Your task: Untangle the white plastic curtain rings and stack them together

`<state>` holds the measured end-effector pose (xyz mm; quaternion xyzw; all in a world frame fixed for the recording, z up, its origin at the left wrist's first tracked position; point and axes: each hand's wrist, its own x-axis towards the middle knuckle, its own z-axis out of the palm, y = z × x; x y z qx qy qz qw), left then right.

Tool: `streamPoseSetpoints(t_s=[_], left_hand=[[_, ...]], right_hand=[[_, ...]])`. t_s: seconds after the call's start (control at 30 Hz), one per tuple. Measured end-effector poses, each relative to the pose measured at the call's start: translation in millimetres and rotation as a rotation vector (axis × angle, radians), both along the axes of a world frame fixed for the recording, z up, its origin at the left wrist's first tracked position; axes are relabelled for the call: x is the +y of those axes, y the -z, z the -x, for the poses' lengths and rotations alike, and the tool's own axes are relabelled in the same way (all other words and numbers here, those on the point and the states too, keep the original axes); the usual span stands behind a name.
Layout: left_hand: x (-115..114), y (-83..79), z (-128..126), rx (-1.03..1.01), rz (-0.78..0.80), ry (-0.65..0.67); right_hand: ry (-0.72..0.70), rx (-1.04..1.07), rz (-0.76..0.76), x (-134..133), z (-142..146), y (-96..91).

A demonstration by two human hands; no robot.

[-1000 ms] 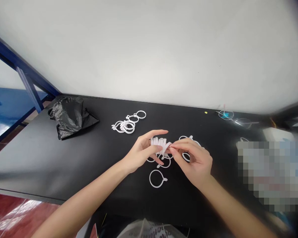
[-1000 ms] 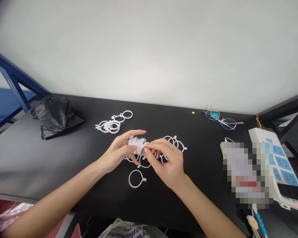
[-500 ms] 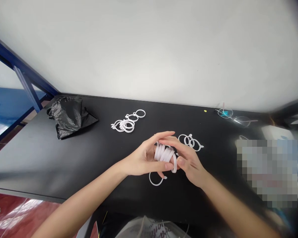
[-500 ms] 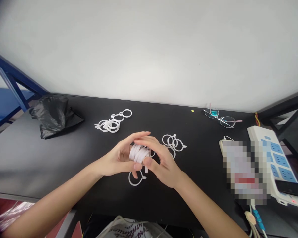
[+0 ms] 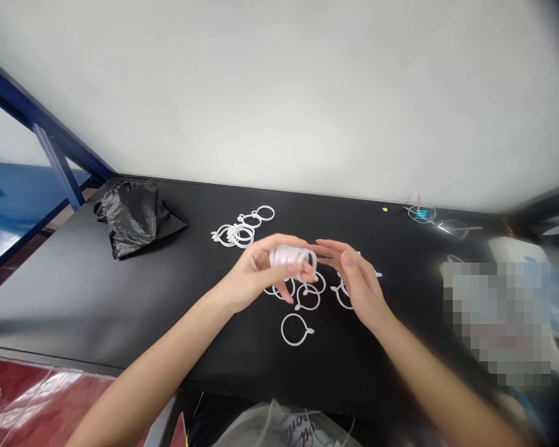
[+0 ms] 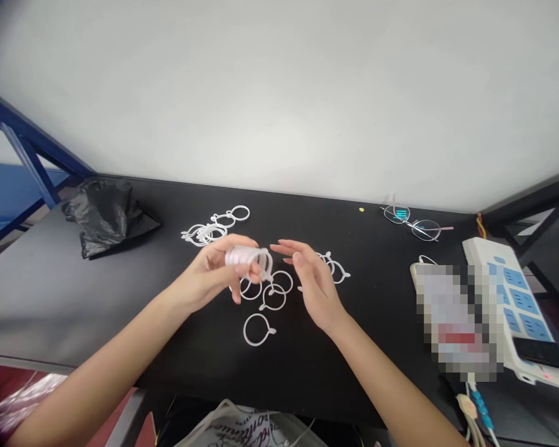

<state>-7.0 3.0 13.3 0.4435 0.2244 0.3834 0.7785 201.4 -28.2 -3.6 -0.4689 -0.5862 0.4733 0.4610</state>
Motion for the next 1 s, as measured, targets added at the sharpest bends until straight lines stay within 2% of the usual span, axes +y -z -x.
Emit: streamPoseSetpoints(t_s=[0.1, 0.2, 0.3, 0.4, 0.57, 0.7, 0.83, 0.93, 1.0], left_hand=[[12, 1.9, 8, -0.014, 0.063, -0.193], [19, 2.1, 12, 0.030, 0.100, -0.284], [21, 0.8, 13, 0.123, 0.092, -0.348], [20, -0.7, 14, 0.180, 0.075, -0.368], [19, -2.0, 14, 0.198, 0.076, -0.306], [18, -2.7, 11, 0.183, 0.106, -0.262], [15, -1.8, 8, 0.204, 0.093, -0.257], [11, 0.5, 3, 0.229, 0.106, -0.203], [7, 1.9, -2, 0.223, 0.123, -0.145]], right_hand=[[0.035, -0.245, -0.085, 2, 4, 1.4], [-0.119, -0.471, -0.233, 1, 17, 2.4], [-0.242, -0.611, -0.291, 3, 32, 3.7], [-0.289, -0.735, -0.319, 12, 45, 5.1], [-0.288, -0.881, -0.309, 27, 54, 6.3], [-0.213, -0.787, -0.262, 32, 41, 4.7], [0.054, -0.541, -0.220, 33, 11, 2.6], [0.198, -0.392, -0.090, 32, -6, 0.8], [0.201, -0.322, -0.019, 30, -9, -0.4]])
